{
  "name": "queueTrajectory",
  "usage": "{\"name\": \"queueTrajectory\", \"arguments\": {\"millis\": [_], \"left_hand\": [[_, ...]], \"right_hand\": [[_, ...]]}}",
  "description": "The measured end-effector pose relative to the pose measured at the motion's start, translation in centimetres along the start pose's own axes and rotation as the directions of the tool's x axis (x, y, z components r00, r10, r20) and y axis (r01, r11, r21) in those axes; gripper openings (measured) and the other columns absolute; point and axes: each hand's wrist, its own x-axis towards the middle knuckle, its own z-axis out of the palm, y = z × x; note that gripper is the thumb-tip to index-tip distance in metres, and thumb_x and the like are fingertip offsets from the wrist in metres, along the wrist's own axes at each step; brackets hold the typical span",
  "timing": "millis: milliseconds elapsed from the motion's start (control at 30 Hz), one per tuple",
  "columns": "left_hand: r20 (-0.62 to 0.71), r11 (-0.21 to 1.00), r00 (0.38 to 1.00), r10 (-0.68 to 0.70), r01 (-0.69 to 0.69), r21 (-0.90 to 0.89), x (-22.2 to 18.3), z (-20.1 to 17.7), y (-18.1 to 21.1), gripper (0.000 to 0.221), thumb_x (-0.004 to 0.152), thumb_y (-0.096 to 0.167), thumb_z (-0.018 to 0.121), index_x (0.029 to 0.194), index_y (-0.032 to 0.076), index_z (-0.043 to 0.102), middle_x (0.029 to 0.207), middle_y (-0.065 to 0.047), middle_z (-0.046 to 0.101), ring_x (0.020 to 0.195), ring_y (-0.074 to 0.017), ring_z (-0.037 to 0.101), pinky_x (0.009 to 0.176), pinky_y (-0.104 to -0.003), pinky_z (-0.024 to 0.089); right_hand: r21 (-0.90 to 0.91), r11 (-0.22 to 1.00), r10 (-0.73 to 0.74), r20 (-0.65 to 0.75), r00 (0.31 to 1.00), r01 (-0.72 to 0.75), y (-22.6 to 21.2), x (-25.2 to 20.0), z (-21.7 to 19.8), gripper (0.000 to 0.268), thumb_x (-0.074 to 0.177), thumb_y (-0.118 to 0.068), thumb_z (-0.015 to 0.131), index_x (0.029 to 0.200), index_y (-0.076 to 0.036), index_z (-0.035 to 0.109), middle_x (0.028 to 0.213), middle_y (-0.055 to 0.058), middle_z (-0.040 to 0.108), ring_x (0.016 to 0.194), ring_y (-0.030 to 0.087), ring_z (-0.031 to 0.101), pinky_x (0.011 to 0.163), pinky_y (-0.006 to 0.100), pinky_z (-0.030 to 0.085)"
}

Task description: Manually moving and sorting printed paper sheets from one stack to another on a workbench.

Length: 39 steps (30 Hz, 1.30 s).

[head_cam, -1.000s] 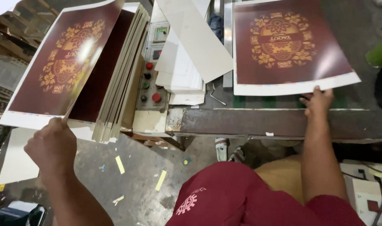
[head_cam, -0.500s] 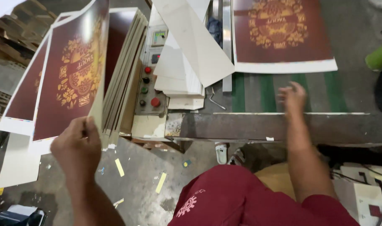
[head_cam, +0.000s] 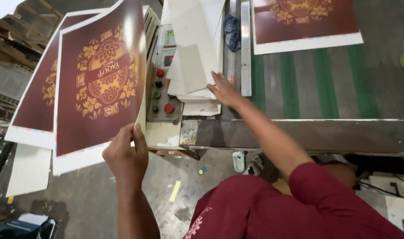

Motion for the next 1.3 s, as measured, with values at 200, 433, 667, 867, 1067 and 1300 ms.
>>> {"name": "queueTrajectory", "arguments": {"millis": [200,433,667,867,1067,1300], "left_hand": [[0.161,0.829,0.986,0.039,0.058,-0.557,-1.4,7.3,3.1,0.020,0.090,0.000,0.069,0.110,0.002,0.069,0.095,-0.015,0.074,0.083,-0.0283,0.076,0.076,-0.038,0.058],[0.422,0.774,0.801,0.426,-0.081,-0.628,-1.8,15.4,16.8,0.041,0.097,0.026,0.072,0.127,0.000,0.061,0.101,-0.022,0.074,0.082,-0.0379,0.072,0.070,-0.051,0.056],[0.354,0.841,0.867,0.352,-0.128,-0.525,-0.5,12.3,6.8,0.038,0.093,0.013,0.076,0.128,0.003,0.062,0.128,-0.018,0.069,0.115,-0.0315,0.070,0.099,-0.044,0.055],[0.057,0.948,0.995,-0.082,0.060,0.311,-2.1,5.4,-10.6,0.040,0.104,0.022,0.068,0.139,0.006,0.061,0.147,-0.019,0.064,0.144,-0.0374,0.057,0.125,-0.048,0.041],[0.219,0.710,0.802,-0.555,0.319,0.628,-5.0,1.6,-14.2,0.087,0.109,0.060,0.053,0.152,-0.014,0.039,0.156,-0.038,0.037,0.147,-0.0505,0.033,0.115,-0.060,0.029],[0.293,0.765,0.868,-0.400,0.140,0.629,-4.5,-0.6,-15.9,0.062,0.106,0.050,0.055,0.136,-0.004,0.060,0.143,-0.026,0.062,0.132,-0.0388,0.061,0.099,-0.053,0.052]], "right_hand": [[0.626,0.773,-0.186,0.065,0.980,0.105,-10.8,-15.3,-8.6,0.084,0.088,-0.027,0.080,0.156,-0.017,0.032,0.146,0.011,0.057,0.121,0.024,0.063,0.110,0.047,0.046],[0.482,0.876,0.157,-0.239,0.958,-0.024,-3.7,-24.3,-5.5,0.021,0.094,-0.013,0.066,0.110,0.001,0.064,0.102,0.012,0.072,0.095,0.024,0.068,0.080,0.040,0.054],[0.986,-0.023,0.836,-0.070,0.544,0.164,16.8,-33.7,-9.1,0.035,0.106,-0.010,0.063,0.138,-0.005,0.049,0.111,0.009,0.067,0.095,0.025,0.072,0.074,0.044,0.066],[0.965,0.232,0.815,-0.263,0.517,0.125,26.2,-40.0,-13.5,0.041,0.111,-0.006,0.058,0.151,-0.010,0.048,0.120,0.006,0.066,0.091,0.021,0.068,0.064,0.037,0.058],[0.982,0.146,0.782,-0.189,0.594,0.120,27.7,-35.8,-13.8,0.038,0.114,-0.006,0.059,0.151,-0.008,0.050,0.122,0.008,0.066,0.096,0.022,0.067,0.070,0.037,0.059],[0.971,0.067,0.772,-0.195,0.604,0.228,29.5,-31.7,-13.8,0.044,0.113,-0.004,0.056,0.155,-0.007,0.045,0.129,0.012,0.067,0.098,0.027,0.072,0.069,0.039,0.061]]}}
